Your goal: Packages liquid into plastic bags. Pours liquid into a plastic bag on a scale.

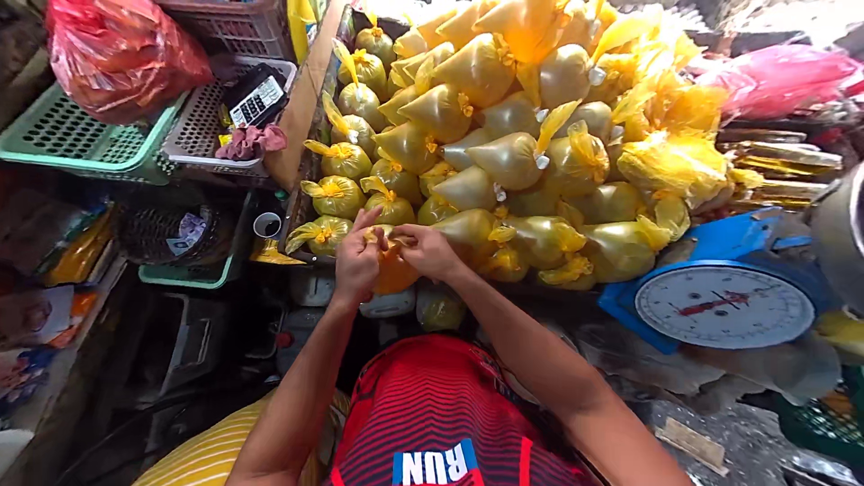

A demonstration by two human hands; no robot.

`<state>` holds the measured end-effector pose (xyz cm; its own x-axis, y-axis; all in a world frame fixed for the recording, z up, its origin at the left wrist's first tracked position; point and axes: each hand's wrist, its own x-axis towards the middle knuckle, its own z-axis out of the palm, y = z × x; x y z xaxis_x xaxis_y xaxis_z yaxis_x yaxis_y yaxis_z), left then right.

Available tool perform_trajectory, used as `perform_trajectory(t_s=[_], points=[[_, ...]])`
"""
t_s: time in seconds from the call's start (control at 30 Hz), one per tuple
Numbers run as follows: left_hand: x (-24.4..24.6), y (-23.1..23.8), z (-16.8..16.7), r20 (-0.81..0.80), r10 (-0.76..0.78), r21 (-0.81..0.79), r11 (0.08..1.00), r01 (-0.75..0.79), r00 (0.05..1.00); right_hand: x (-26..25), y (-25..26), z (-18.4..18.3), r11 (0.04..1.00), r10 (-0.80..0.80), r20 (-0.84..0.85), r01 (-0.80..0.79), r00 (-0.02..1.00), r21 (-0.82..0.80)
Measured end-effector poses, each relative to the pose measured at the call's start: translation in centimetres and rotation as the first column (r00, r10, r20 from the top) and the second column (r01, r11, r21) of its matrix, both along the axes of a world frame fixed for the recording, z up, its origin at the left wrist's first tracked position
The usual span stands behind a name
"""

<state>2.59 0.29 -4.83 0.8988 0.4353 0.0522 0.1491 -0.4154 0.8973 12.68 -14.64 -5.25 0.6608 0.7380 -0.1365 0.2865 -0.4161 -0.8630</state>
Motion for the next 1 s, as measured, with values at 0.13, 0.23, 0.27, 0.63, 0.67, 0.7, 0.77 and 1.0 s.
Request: perform_trajectory(t_s=[0.13,0.23,0.27,0.63,0.67,0.7,0.77,1.0], points=[[3.4,-2.7,5.0,0.135,-0.154,0.201,0.972,0.125,0.979,2.1,-1.3,3.9,0.977,0.118,-0.233,-0.071,0.965,0.201],[4.3,-3.8,8.8,0.263,-0.195,0.222,0.965,0.137,0.945,5.9,-2.7,8.8,0.981,-0.009,-0.450,0.094,0.893,0.168],[4.3,-3.7,9.8,0.303,-0.198,0.219,0.966,0.134,0.932,7.7,-3.6,10.2,0.978,-0.042,-0.466,0.133,0.884,0.162],[5.0,-10.6,-5.0,-0.074,-0.370,0.403,0.839,0.367,0.926,27.8,-17.2,10.2,0.706,-0.557,-0.255,0.613,0.790,0.355],[5.2,-11.4,-6.3,-0.111,-0.371,0.432,0.817,0.381,0.922,28.9,-17.6,8.7,0.699,-0.571,-0.253,0.624,0.781,0.349],[5.4,-12.1,-7.4,-0.137,-0.365,0.452,0.804,0.386,0.921,30.0,-17.9,7.1,0.698,-0.586,-0.234,0.630,0.776,0.342],[5.6,-13.0,-9.2,-0.162,-0.348,0.472,0.794,0.382,0.923,31.5,-18.2,4.7,0.701,-0.600,-0.188,0.624,0.778,0.346],[5.7,-13.9,-10.0,-0.157,-0.302,0.507,0.792,0.339,0.940,32.1,-21.4,7.6,0.829,-0.552,0.206,0.508,0.808,0.233]])
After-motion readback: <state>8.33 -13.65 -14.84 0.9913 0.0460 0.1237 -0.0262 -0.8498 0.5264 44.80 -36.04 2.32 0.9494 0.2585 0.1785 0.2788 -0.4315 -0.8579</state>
